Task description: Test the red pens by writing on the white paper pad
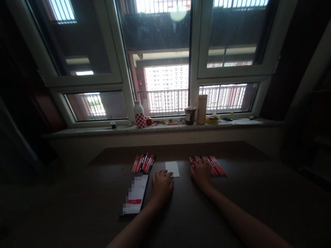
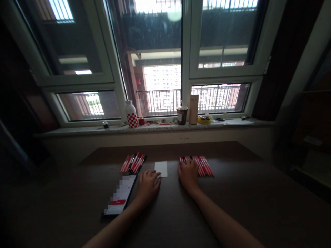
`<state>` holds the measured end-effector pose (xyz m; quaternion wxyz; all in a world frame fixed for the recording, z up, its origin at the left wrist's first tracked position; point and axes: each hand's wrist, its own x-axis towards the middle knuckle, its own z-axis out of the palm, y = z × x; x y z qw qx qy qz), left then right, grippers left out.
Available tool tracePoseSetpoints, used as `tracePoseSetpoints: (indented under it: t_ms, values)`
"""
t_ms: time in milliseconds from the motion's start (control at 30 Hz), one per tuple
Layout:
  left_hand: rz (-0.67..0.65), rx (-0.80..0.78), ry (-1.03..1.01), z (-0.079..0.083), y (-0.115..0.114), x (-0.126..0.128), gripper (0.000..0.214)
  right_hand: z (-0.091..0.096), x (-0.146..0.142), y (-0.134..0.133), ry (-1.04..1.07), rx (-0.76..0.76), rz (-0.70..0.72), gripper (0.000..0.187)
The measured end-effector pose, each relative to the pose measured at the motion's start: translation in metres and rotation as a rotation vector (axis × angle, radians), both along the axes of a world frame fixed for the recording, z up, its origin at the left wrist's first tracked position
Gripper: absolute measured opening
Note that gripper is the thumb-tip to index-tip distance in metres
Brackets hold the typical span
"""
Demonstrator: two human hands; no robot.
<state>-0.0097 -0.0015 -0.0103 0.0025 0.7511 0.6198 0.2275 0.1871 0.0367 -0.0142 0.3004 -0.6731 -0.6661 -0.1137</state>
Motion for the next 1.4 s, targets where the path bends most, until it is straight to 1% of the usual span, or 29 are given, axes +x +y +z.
tracePoseSetpoints:
  t_ms: [100,267,367,433,633,733,933,1067,1133,1267,1400]
  values:
    - [0.017,0.008,0.014,-0.001,-0.001,0.0,0.032,0.0,0.0,0.001,0.021,0.015,0.128,0.021]
    - [0.012,0.003,0.034,-0.003,0.0,-0.001,0.029,-0.002,-0.005,-0.001,0.008,0.023,0.48,0.024]
    - [0.0,0.009,0.025,-0.004,0.0,-0.001,0.028,-0.005,-0.009,-0.004,-0.027,0.023,0.604,0.023]
    - [-0.01,0.012,0.02,-0.004,-0.001,-0.001,0.028,-0.006,-0.011,-0.006,-0.05,0.013,0.647,0.021]
    - [-0.011,0.02,0.039,-0.004,-0.001,-0.002,0.028,-0.004,-0.012,-0.008,-0.07,-0.039,0.67,0.018]
    - [0.018,0.039,0.055,-0.001,-0.002,-0.001,0.029,-0.002,-0.013,-0.009,-0.057,-0.045,0.676,0.018]
    - [0.151,0.09,0.123,0.003,-0.004,0.0,0.035,-0.002,-0.012,-0.009,-0.073,-0.039,0.667,0.018]
    - [0.277,0.16,0.203,-0.001,-0.001,-0.002,0.046,-0.002,-0.012,-0.009,-0.069,-0.044,0.668,0.018]
    - [0.335,0.172,0.245,-0.004,0.001,-0.003,0.052,-0.002,-0.011,-0.009,-0.063,-0.049,0.671,0.018]
    - [0.419,0.126,0.301,-0.007,0.006,-0.004,0.063,-0.001,-0.011,-0.01,-0.066,-0.051,0.671,0.019]
    - [0.443,0.093,0.32,-0.009,0.009,-0.004,0.07,-0.002,-0.012,-0.009,-0.068,-0.049,0.673,0.019]
